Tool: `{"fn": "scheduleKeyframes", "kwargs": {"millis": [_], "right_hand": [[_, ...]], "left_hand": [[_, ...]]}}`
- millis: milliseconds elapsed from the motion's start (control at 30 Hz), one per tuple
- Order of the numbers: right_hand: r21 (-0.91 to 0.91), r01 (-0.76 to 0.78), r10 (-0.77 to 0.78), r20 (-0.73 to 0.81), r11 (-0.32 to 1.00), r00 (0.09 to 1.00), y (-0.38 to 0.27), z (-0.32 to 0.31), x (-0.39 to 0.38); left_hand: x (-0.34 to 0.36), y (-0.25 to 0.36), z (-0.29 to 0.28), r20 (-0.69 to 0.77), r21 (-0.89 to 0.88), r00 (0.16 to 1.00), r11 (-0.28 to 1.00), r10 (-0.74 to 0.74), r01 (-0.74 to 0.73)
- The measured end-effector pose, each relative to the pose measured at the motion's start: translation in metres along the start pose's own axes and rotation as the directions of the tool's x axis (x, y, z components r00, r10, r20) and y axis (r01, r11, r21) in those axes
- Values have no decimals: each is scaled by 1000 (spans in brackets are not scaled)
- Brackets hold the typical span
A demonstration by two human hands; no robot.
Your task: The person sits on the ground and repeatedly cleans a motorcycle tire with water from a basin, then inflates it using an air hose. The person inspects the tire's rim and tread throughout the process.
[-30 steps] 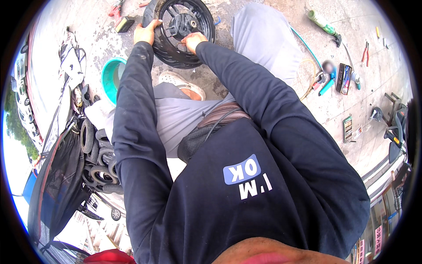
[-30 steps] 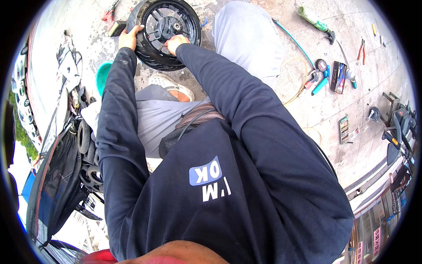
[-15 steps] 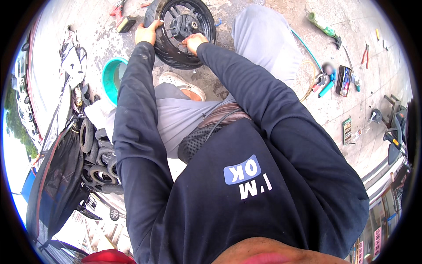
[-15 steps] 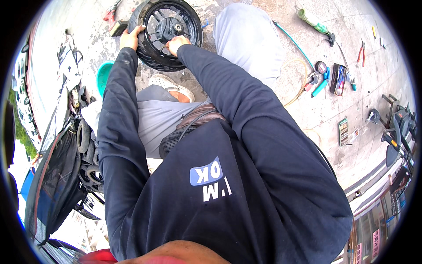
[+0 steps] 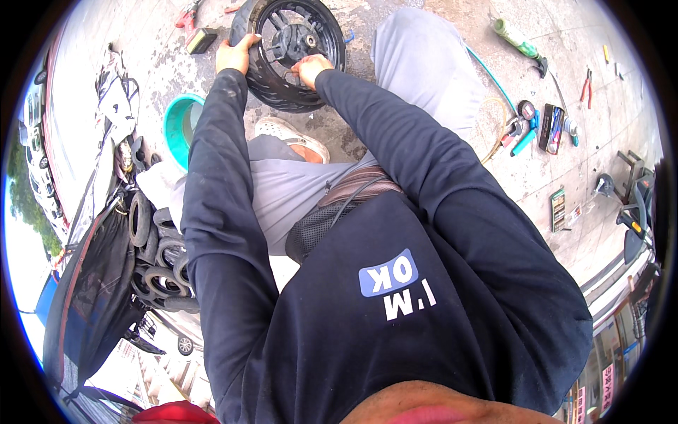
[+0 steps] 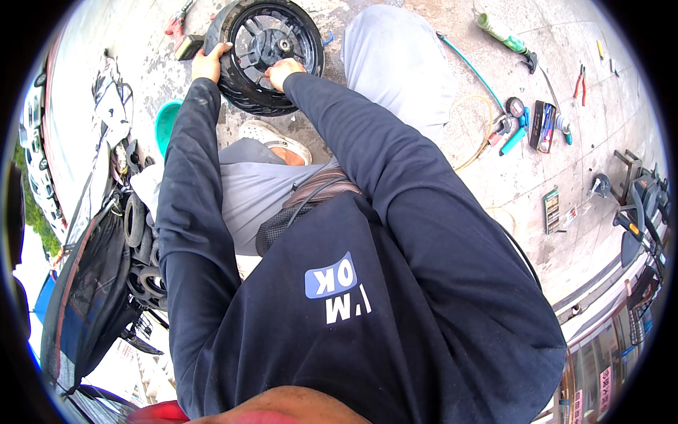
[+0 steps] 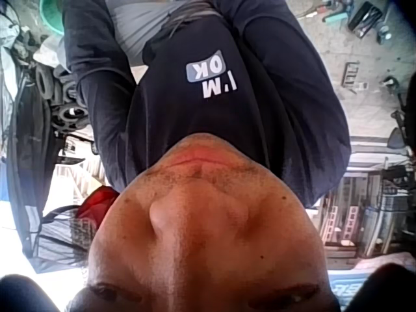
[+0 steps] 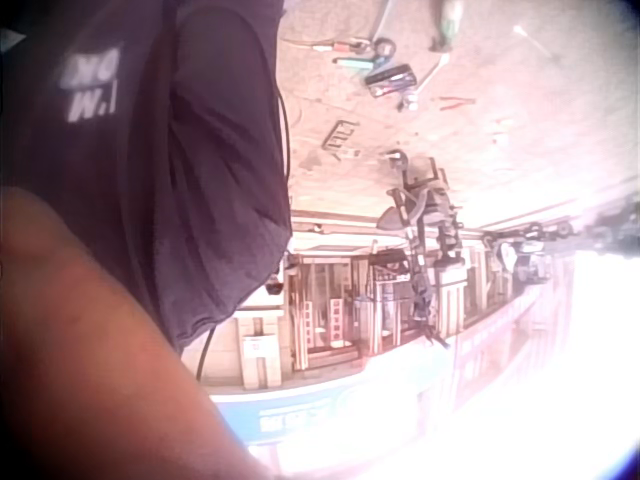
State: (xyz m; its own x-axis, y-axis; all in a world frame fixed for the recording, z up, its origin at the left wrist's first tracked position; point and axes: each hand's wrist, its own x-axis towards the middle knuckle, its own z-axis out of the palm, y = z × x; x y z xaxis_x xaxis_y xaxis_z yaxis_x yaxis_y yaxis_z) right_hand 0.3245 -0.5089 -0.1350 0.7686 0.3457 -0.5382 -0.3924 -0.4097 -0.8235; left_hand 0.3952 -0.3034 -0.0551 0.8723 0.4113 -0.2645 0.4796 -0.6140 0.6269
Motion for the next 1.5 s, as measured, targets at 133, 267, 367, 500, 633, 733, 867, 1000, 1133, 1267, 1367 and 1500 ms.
{"fn": "scheduleKeyframes", "kwargs": {"millis": [133, 267, 367, 500, 633, 733, 867, 1000, 1133, 1267, 1367, 1500], "right_hand": [[29, -21, 21, -6, 999, 1000, 0, 1, 0], [38, -49, 50, -37, 998, 998, 2, 1, -2], [91, -80, 83, -25, 993, 996, 20, 4, 18], [91, -81, 82, -5, 993, 997, 8, 10, 7], [-144, 79, -81, -12, 986, 997, 15, 4, 7], [-400, 192, -196, 31, 896, 980, 8, 4, 3], [-296, 153, -150, 33, 943, 988, 8, 2, -1], [-361, 180, -178, 39, 915, 983, 13, 0, 2], [-232, 118, -114, 31, 965, 993, 12, -2, -2], [-133, 90, -87, 30, 987, 996, 2, 3, -5], [-182, 138, -140, 6, 974, 990, 2, 2, -2], [-37, 59, -61, -37, 998, 997, 4, 8, 6]], "left_hand": [[-4, 2, 0, -20, 16, 1000, 1000, 11, -11], [-22, 23, -8, 86, 15, 996, 999, -30, 29], [-23, 32, -5, 8, 147, 999, 989, 35, -36], [-27, 22, -13, 3, 97, 1000, 995, -2, 1], [-36, 36, -9, 31, 40, 999, 999, -18, 17], [-29, 25, -11, 7, 37, 1000, 999, -22, 22], [-23, 19, -8, 58, -13, 997, 999, -43, 44], [-26, 22, -4, 22, 16, 1000, 1000, -9, 8], [-26, 26, -3, 81, -59, 996, 997, -39, 44], [-14, 10, -9, 48, -21, 999, 999, -24, 25], [-9, 12, -5, 24, 25, 1000, 1000, -15, 15], [-9, 18, -6, -56, 169, 997, 984, 62, -52]]}}
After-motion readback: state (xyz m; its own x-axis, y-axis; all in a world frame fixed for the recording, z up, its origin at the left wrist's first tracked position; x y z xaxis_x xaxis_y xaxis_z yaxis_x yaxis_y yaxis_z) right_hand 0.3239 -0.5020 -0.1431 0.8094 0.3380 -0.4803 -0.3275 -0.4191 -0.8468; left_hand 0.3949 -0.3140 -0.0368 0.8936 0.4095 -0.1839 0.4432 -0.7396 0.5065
